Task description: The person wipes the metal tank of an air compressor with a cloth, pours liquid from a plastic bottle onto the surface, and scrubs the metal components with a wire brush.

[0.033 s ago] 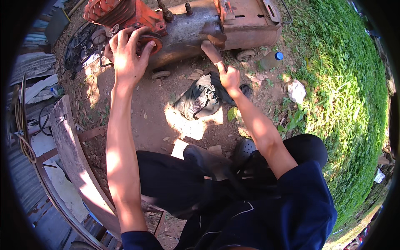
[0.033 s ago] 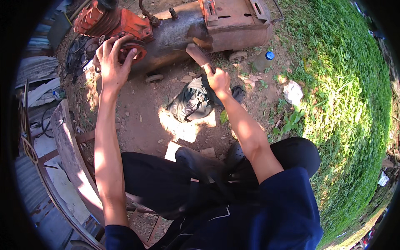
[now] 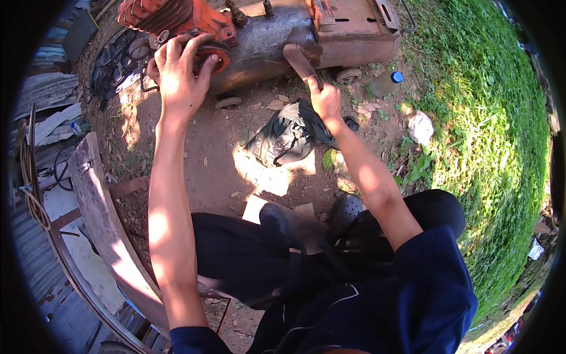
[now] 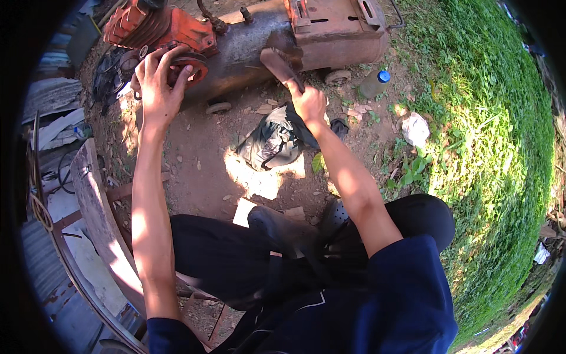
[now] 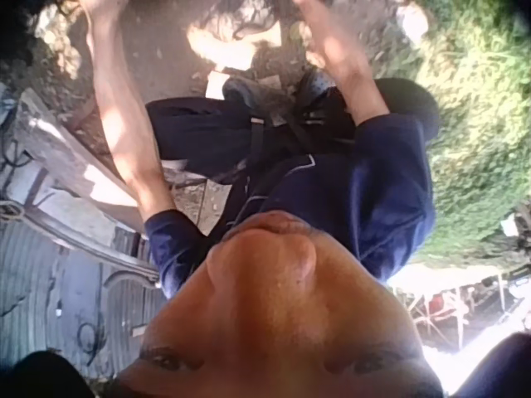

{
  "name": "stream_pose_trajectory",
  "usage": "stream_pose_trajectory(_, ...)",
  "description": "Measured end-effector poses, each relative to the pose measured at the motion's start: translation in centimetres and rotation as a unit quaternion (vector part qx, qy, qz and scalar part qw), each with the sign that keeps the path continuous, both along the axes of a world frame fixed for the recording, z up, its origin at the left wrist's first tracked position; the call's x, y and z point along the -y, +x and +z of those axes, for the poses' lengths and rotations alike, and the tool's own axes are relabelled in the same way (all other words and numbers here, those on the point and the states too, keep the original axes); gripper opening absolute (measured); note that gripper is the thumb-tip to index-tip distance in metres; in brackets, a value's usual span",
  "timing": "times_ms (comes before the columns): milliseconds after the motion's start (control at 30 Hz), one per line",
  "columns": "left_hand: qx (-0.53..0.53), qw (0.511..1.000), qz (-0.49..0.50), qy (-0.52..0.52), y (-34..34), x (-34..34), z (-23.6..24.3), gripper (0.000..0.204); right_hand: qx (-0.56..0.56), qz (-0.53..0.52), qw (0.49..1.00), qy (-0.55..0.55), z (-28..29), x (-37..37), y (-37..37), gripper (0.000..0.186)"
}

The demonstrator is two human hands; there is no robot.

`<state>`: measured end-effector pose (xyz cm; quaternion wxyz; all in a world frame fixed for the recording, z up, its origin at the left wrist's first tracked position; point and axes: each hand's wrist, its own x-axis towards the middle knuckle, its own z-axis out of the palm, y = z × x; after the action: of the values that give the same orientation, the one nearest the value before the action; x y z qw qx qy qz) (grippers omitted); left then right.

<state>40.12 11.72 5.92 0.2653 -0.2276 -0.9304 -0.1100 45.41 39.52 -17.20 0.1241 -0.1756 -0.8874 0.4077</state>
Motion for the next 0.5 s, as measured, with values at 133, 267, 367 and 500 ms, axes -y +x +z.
stream_pose_trajectory(133, 0.013, 1.0, -0.016, 0.006, 0.2, 0.1, -0.2, 0.038, 0.061, -0.038, 0.995, -0.069, 3.7, 0.4, -1.5, 0.056)
stream_pose_trajectory(267, -0.01, 1.0, -0.013, 0.002, -0.5, -0.7, 0.0, 0.037, -0.055, -0.076, 0.994, -0.056, 0.0, 0.3, 1.8, 0.06)
stream_pose_trajectory(367, -0.03, 1.0, -0.007, 0.002, -0.1, 0.1, 0.3, 0.035, 0.15, -0.069, 0.969, -0.185, 7.3, 0.8, -3.8, 0.086)
stream_pose_trajectory(500, -0.031, 0.999, -0.013, 0.029, -0.4, -1.1, -0.1, 0.035, 0.057, -0.089, 0.99, -0.093, 5.9, 0.2, -2.8, 0.086)
